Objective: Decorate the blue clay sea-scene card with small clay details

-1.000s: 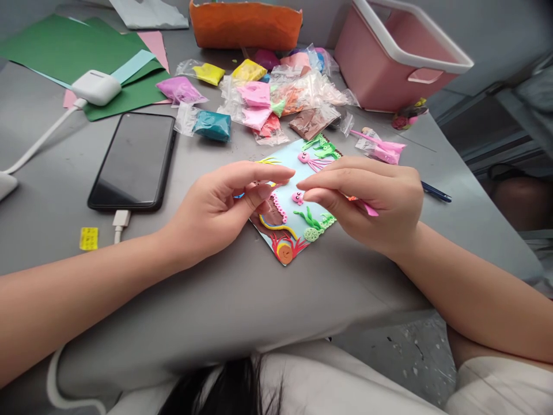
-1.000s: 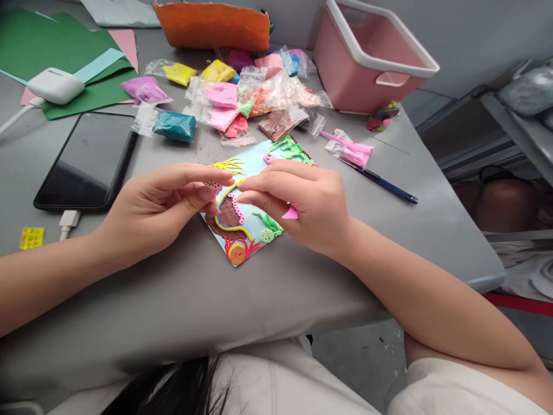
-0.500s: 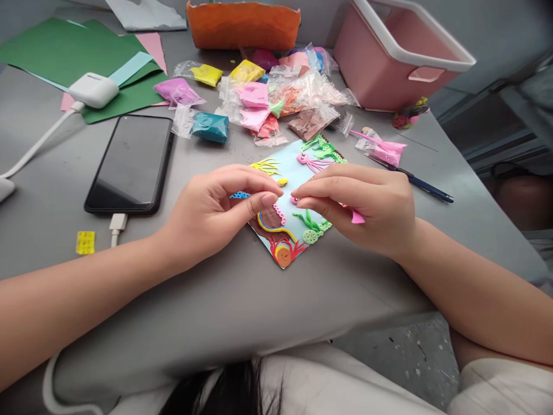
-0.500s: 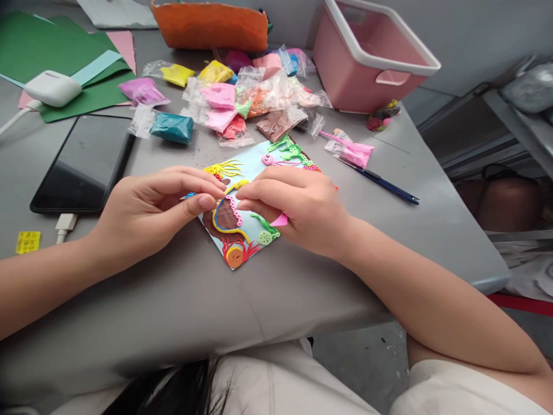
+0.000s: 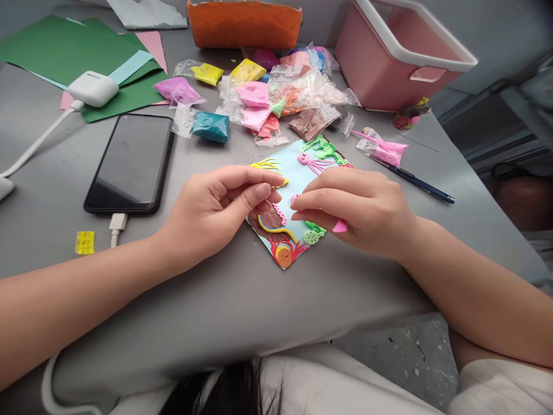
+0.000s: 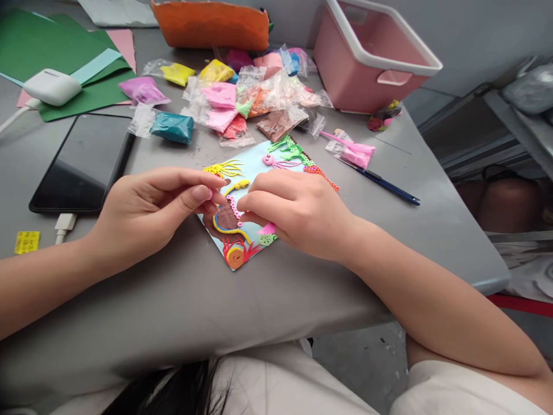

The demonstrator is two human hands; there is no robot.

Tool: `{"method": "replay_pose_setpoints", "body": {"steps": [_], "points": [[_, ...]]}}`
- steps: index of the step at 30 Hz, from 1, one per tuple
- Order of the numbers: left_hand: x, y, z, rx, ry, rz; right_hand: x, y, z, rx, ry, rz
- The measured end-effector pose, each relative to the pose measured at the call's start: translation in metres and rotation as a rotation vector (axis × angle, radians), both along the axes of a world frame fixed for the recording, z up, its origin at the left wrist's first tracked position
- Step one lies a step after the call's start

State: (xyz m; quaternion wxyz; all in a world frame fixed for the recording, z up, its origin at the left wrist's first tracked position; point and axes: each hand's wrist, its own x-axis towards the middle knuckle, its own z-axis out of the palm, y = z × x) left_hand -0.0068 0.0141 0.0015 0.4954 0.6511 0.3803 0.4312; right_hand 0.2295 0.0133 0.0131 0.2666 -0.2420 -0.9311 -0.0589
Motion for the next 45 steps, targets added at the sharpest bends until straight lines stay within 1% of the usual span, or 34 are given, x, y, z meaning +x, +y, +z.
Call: {"method": "replay_pose_setpoints", "body": {"steps": [4,6,10,14,18,20,24,28,31,34,41,45], "points": [[-0.001,0.0,0.0,-0.013,0.01,0.006,0.001,0.0,0.006,0.055,-0.067,0.017],[-0.002,0.0,0.001,-0.025,0.014,0.003,0.002,0.001,0.01,0.037,-0.092,0.025],[-0.004,0.001,0.001,-0.054,0.003,-0.017,0.005,0.006,0.015,-0.125,-0.113,0.071],[-0.005,0.002,0.001,-0.075,-0.02,-0.023,0.007,0.014,0.014,-0.29,-0.102,0.121],[-0.005,0.002,0.001,-0.085,-0.017,-0.02,0.006,0.02,0.012,-0.384,-0.108,0.188],[-0.005,0.002,0.002,-0.102,-0.03,-0.018,0.005,0.021,0.013,-0.382,-0.075,0.196],[-0.004,0.003,0.004,-0.146,-0.088,-0.011,0.001,0.021,0.023,-0.309,0.007,0.188],[-0.005,0.004,0.005,-0.169,-0.103,-0.029,-0.006,0.016,0.034,-0.275,0.057,0.104],[-0.006,0.004,0.004,-0.162,-0.072,-0.022,-0.009,0.01,0.037,-0.299,0.088,0.076],[-0.006,0.004,0.004,-0.148,-0.044,-0.018,-0.005,0.001,0.035,-0.329,0.07,0.08],[-0.004,0.002,0.004,-0.097,-0.004,0.003,0.01,-0.023,0.024,-0.281,0.024,0.054],[-0.004,0.002,0.002,-0.057,0.022,0.016,0.014,-0.037,0.012,-0.354,0.002,0.041]]}}
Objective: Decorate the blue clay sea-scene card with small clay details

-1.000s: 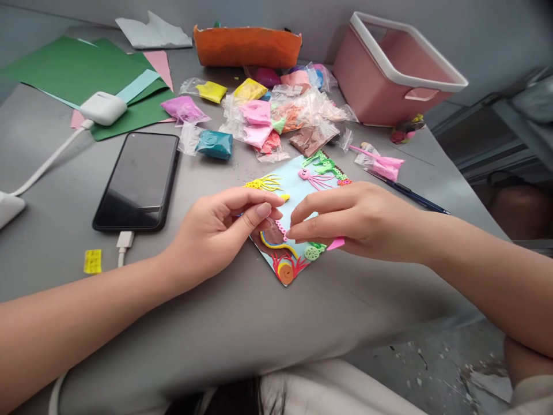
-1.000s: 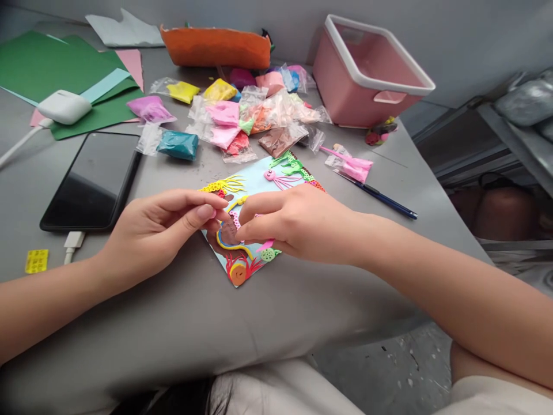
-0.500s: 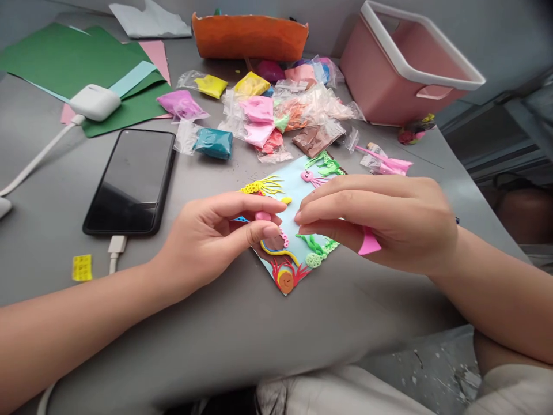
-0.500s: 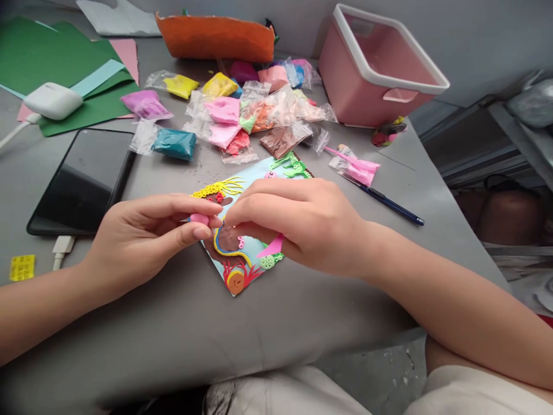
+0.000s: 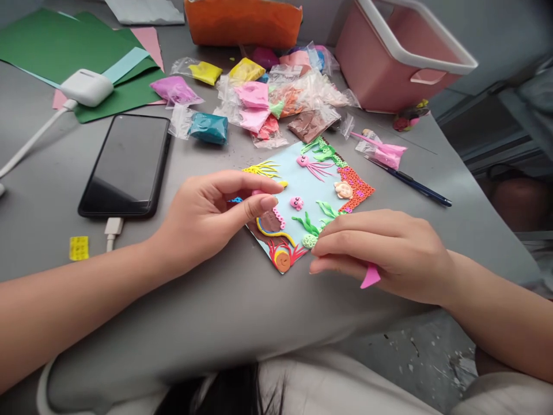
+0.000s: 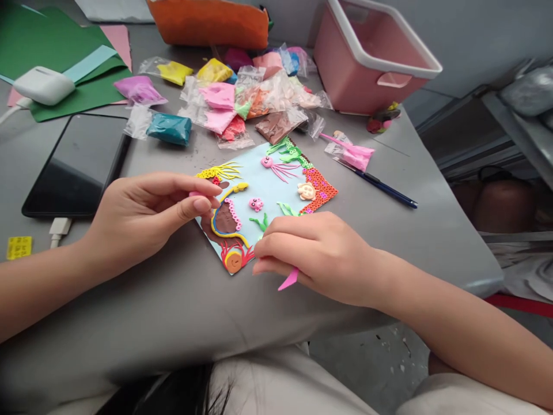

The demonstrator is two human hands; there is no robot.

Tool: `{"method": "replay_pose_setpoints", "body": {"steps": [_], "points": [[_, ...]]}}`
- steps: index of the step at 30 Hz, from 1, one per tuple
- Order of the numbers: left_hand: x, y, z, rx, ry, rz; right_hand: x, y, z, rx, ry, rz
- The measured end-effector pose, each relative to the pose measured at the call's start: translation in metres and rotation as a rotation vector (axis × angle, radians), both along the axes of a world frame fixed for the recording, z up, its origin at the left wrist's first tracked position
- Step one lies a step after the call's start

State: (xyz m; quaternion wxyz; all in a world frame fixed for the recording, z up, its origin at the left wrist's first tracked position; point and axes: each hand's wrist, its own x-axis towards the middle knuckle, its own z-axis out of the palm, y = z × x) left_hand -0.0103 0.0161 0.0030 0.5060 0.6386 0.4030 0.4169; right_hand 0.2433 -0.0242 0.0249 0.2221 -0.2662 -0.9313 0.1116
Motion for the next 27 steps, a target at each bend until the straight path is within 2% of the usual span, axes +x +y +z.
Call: {"method": "replay_pose_setpoints", "body": {"steps": [4,9,15,21,23,27], "points": [[0.0,0.0,-0.003,0.029,0.015,-0.002,0.001,-0.01,-0.012,-0.021,-0.035,0.004],[0.0,0.0,-0.004,0.025,0.004,0.0,-0.001,-0.012,-0.012,0.017,-0.105,0.047],[0.0,0.0,-0.003,0.018,0.013,-0.007,0.005,-0.009,-0.011,-0.179,-0.116,0.074],[0.001,0.0,-0.002,-0.013,-0.01,-0.01,0.007,-0.01,-0.005,-0.21,-0.051,0.084],[0.001,0.0,-0.002,-0.019,-0.011,-0.015,0.007,-0.012,0.0,-0.193,0.047,0.033],[0.002,0.0,-0.002,-0.028,0.0,0.005,0.01,-0.013,0.004,-0.143,0.314,-0.203]]}}
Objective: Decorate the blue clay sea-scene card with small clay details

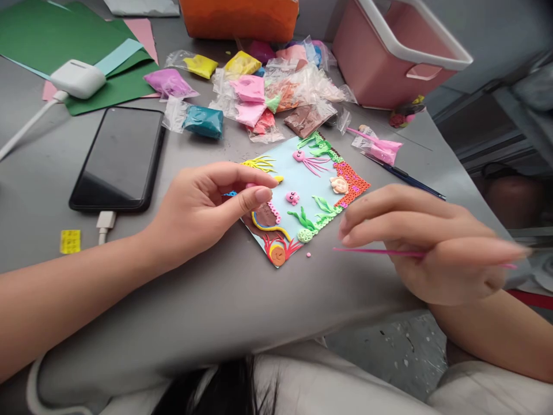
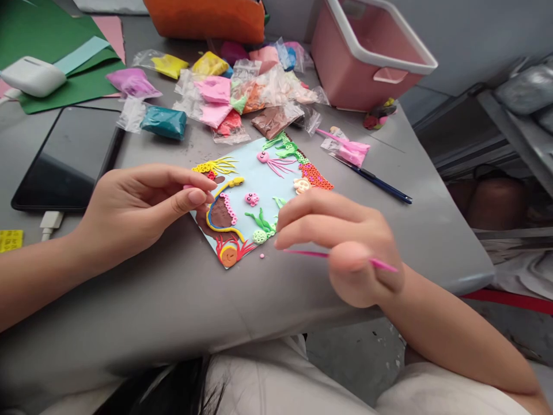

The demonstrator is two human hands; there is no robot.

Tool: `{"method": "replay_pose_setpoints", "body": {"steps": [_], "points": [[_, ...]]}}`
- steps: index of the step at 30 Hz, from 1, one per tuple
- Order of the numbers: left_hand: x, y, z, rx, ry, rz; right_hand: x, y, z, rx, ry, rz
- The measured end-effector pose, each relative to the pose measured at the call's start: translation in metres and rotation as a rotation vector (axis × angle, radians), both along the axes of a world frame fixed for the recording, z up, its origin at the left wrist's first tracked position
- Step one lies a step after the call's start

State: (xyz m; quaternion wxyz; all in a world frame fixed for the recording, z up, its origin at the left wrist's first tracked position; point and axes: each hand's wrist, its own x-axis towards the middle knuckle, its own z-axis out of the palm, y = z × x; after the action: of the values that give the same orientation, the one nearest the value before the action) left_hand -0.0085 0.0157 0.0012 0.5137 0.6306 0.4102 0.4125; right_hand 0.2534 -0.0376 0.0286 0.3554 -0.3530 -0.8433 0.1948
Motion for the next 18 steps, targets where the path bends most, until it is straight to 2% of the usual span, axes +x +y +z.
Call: {"method": "replay_pose_setpoints", "body": {"steps": [3,7,18], "points": [[0.0,0.0,0.0,0.007,-0.008,0.004,0.004,0.002,-0.007,-0.088,0.144,-0.107],[0.001,0.0,0.0,-0.001,-0.018,-0.009,0.003,0.002,-0.016,-0.22,0.213,-0.078],[0.002,0.0,0.002,-0.027,-0.035,-0.019,-0.007,0.005,-0.017,-0.112,0.024,0.01]]}}
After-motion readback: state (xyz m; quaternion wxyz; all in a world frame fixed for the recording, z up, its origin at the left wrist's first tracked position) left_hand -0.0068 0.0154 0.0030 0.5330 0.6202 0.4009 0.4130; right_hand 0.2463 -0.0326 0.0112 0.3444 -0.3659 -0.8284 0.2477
